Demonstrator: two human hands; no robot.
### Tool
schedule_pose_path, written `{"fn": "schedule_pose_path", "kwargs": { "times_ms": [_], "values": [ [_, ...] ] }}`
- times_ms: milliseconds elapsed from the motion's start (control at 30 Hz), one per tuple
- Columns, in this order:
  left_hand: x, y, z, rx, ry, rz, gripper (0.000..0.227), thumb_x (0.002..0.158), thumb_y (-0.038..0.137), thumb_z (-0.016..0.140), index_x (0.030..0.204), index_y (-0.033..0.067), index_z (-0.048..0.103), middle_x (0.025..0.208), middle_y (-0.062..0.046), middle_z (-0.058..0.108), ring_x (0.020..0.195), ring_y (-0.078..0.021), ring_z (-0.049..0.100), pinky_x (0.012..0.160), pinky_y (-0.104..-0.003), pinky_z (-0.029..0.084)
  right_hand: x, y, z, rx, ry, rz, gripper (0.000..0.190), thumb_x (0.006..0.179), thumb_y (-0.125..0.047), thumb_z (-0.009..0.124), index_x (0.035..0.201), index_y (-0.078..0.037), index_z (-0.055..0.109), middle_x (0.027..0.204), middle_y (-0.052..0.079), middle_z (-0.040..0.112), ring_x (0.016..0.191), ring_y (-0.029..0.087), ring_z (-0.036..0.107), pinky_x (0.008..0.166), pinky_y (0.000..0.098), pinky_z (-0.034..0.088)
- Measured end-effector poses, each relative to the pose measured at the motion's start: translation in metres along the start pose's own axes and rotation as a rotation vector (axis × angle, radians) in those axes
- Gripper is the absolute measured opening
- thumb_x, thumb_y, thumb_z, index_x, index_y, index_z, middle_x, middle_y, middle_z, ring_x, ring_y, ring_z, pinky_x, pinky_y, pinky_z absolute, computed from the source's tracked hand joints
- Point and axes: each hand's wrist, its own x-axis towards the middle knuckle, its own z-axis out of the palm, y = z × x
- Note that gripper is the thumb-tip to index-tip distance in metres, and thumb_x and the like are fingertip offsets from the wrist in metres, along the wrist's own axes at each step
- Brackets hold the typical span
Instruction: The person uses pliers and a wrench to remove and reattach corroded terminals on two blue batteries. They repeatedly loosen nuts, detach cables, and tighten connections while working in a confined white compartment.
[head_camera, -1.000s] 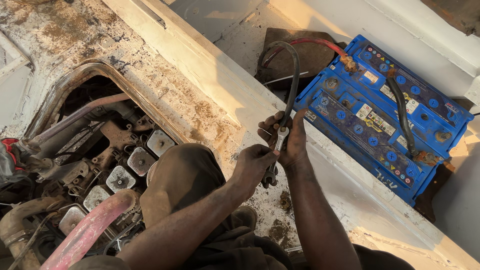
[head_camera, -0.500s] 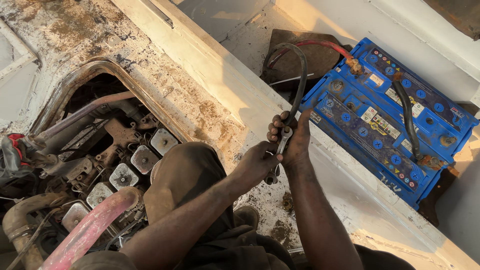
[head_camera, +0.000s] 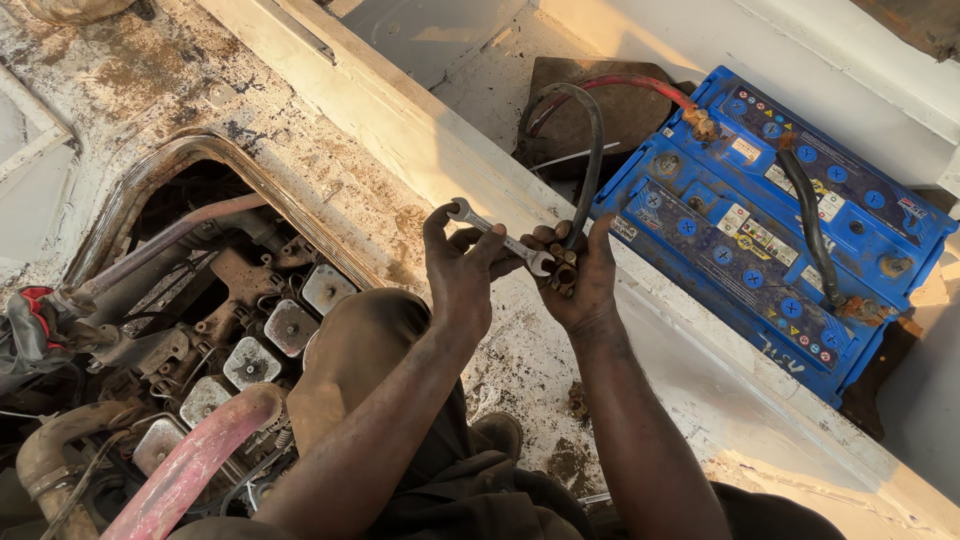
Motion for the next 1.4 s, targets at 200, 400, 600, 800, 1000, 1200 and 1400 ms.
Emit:
{"fn": "schedule_pose_path", "kwargs": {
  "times_ms": [200,400,600,800,1000,1200,1400],
  "values": [
    [0.004,-0.022,-0.010,-0.082,0.047,-0.083,0.038,0.090,-0.003,0.069,0.120,-0.0074,0.047,0.100,-0.019,0.065,0.081,-0.0253,0.076,0.076,-0.041,0.067,-0.004,0.000,0.006,-0.007,-0.011,-0.024,0.060,0.095,-0.067,0.051,0.086,-0.010,0.069,0.096,0.014,0.075,0.113,0.034,0.071,0.099,0.0453,0.057],
    [-0.018,-0.025,-0.028,0.177,0.028,-0.282,0.035,0.083,0.003,0.076,0.109,-0.0028,0.053,0.083,-0.014,0.067,0.064,-0.0223,0.070,0.061,-0.037,0.063,0.006,0.001,-0.013,0.109,-0.069,0.029,0.063,0.096,-0.068,0.054,0.088,-0.007,0.070,0.088,0.012,0.072,0.106,0.034,0.071,0.096,0.0482,0.060],
    [-0.025,-0.022,-0.045,0.566,-0.316,-0.464,0.028,0.089,0.025,0.075,0.099,-0.0011,0.070,0.061,-0.005,0.060,0.048,-0.0109,0.052,0.041,-0.027,0.039,0.011,0.002,-0.021,0.163,-0.142,0.037,0.064,0.099,-0.067,0.057,0.092,-0.005,0.069,0.089,0.013,0.070,0.102,0.032,0.071,0.086,0.0413,0.064],
    [-0.023,-0.037,-0.038,0.512,-0.281,-0.366,0.036,0.099,0.032,0.068,0.093,-0.0042,0.070,0.060,0.000,0.052,0.046,-0.0083,0.044,0.041,-0.028,0.034,0.003,-0.001,-0.008,0.074,-0.002,0.020,0.069,0.092,-0.074,0.053,0.087,-0.006,0.067,0.083,0.011,0.068,0.092,0.030,0.072,0.079,0.0406,0.065],
    [-0.015,-0.032,-0.044,0.530,-0.298,-0.382,0.036,0.097,0.031,0.069,0.093,-0.0042,0.071,0.059,-0.001,0.053,0.045,-0.0078,0.044,0.040,-0.026,0.033,-0.002,0.002,0.005,0.000,0.030,0.005,0.073,0.091,-0.078,0.047,0.088,-0.008,0.068,0.081,0.009,0.066,0.082,0.027,0.069,0.071,0.0399,0.061],
    [-0.023,-0.025,-0.034,0.560,-0.288,-0.414,0.034,0.097,0.030,0.068,0.093,-0.0030,0.072,0.058,-0.002,0.054,0.042,-0.0090,0.045,0.038,-0.028,0.033,-0.004,0.001,0.011,-0.023,0.089,0.022,0.073,0.089,-0.080,0.046,0.088,-0.010,0.066,0.080,0.008,0.066,0.080,0.025,0.069,0.069,0.0378,0.062],
    [-0.031,-0.021,-0.027,0.605,-0.367,-0.416,0.036,0.099,0.034,0.063,0.094,-0.0018,0.066,0.056,-0.005,0.058,0.038,-0.0122,0.051,0.037,-0.029,0.038,-0.003,0.003,0.016,-0.110,0.091,0.002,0.072,0.089,-0.081,0.042,0.085,-0.012,0.061,0.074,0.006,0.062,0.064,0.019,0.061,0.055,0.0330,0.052]
  ]
}}
